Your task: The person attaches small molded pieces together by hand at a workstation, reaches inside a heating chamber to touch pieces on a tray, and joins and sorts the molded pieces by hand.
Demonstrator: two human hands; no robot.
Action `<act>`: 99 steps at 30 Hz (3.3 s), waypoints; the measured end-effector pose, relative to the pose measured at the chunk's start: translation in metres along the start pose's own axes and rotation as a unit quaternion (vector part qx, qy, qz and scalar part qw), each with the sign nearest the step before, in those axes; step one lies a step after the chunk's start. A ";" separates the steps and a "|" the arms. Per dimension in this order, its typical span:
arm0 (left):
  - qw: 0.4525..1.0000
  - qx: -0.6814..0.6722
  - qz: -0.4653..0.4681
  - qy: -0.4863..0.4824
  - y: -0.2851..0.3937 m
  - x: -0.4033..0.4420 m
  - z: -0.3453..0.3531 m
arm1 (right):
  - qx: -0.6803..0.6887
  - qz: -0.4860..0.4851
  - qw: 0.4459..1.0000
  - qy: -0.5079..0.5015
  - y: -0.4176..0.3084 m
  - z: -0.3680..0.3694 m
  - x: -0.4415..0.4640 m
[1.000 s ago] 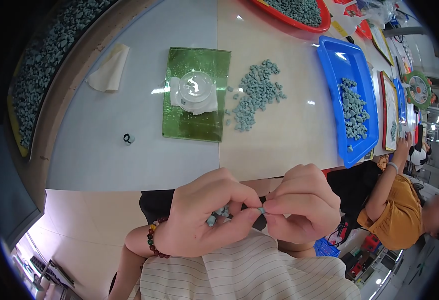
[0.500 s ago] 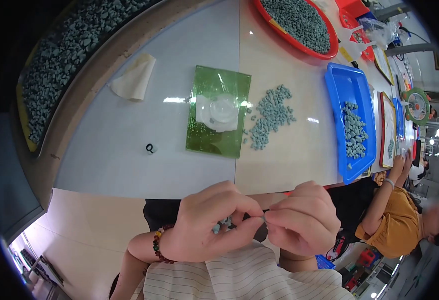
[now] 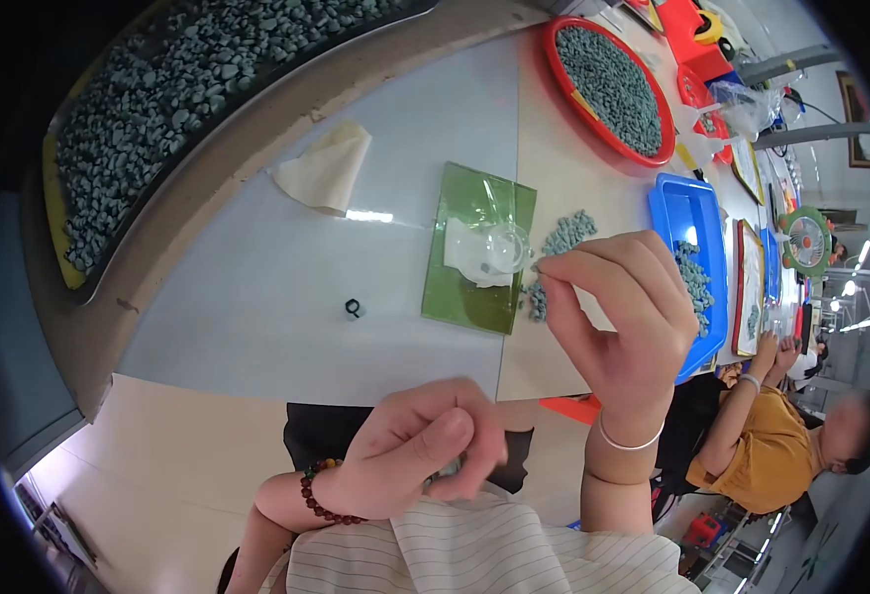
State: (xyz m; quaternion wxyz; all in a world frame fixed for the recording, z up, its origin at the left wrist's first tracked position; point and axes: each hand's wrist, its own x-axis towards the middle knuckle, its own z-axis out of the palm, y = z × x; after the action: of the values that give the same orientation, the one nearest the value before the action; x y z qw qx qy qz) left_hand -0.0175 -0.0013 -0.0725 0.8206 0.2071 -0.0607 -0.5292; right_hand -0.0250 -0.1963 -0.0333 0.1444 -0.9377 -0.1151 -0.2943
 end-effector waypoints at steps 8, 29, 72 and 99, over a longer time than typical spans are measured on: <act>0.993 -0.097 -0.037 -0.062 0.001 -0.004 -0.013 | -0.035 -0.011 0.999 -0.028 -0.004 0.007 0.003; 0.972 0.195 0.110 0.068 -0.008 0.002 0.003 | 0.690 0.416 0.585 0.092 -0.044 -0.009 -0.069; 0.929 0.352 0.109 0.023 -0.023 0.026 0.011 | 0.233 0.093 0.968 -0.030 -0.028 -0.044 -0.079; 0.900 -0.280 -0.207 0.262 -0.016 0.036 0.054 | -0.152 0.373 0.908 0.114 0.067 -0.090 -0.120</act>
State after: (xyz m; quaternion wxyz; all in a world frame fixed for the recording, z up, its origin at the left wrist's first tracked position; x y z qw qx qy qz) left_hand -0.0330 -0.0537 -0.0348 0.7027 0.1080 0.3517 -0.6090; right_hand -0.1472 -0.3043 -0.0465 0.1110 -0.8830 0.3062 -0.3379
